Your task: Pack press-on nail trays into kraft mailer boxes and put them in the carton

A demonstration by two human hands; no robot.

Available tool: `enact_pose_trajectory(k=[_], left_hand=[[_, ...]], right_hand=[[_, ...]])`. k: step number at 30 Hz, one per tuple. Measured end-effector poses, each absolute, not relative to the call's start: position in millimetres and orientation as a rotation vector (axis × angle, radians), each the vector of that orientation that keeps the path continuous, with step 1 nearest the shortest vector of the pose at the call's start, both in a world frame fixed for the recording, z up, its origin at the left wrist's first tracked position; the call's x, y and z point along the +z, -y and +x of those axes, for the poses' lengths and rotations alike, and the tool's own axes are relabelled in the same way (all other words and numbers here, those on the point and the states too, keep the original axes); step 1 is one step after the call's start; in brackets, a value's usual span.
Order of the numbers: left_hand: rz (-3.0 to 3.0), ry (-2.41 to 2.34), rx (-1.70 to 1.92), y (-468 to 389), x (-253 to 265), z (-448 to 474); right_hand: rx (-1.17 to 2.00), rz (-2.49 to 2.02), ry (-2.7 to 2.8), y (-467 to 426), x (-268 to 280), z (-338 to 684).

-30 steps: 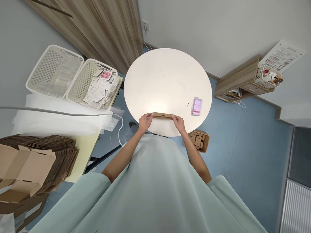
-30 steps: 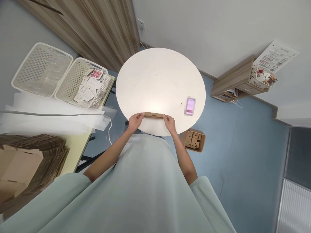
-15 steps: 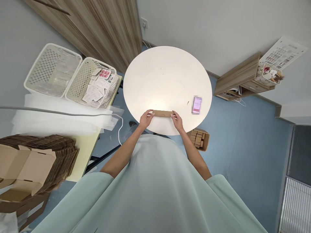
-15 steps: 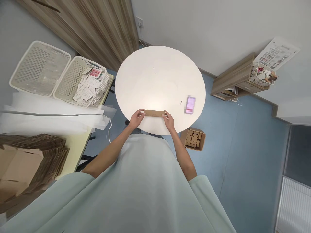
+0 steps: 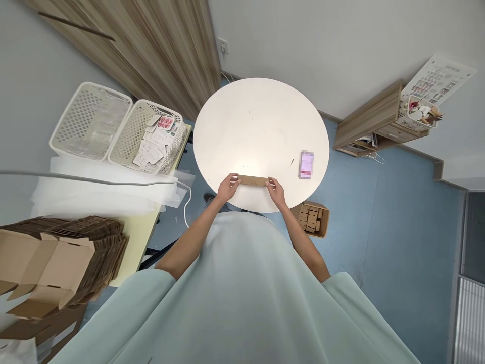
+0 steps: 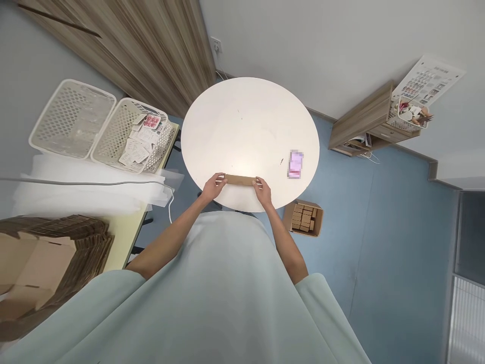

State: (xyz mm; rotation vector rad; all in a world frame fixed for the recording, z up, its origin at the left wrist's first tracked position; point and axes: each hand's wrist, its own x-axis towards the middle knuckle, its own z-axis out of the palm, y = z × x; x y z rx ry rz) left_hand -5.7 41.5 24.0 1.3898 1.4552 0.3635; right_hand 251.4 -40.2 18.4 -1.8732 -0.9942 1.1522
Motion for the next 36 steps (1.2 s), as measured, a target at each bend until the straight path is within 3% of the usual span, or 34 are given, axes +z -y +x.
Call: enact_pose_trajectory(k=[10, 20, 36], left_hand=[[1.351, -1.487, 0.112, 7.6, 3.0, -15.5], [1.109, -1.549, 0.273, -0.4, 0.1, -9.8], [1.044, -1.249, 0.231, 63.1, 17.7, -18.8]], right_hand=[[1.224, -1.953, 0.899, 105.0, -8.6, 235.5], [1.304, -1.905, 0.602, 92.3, -18.3, 230.0], [1.201, -1.877, 0.286, 195.6, 43.9, 215.1]])
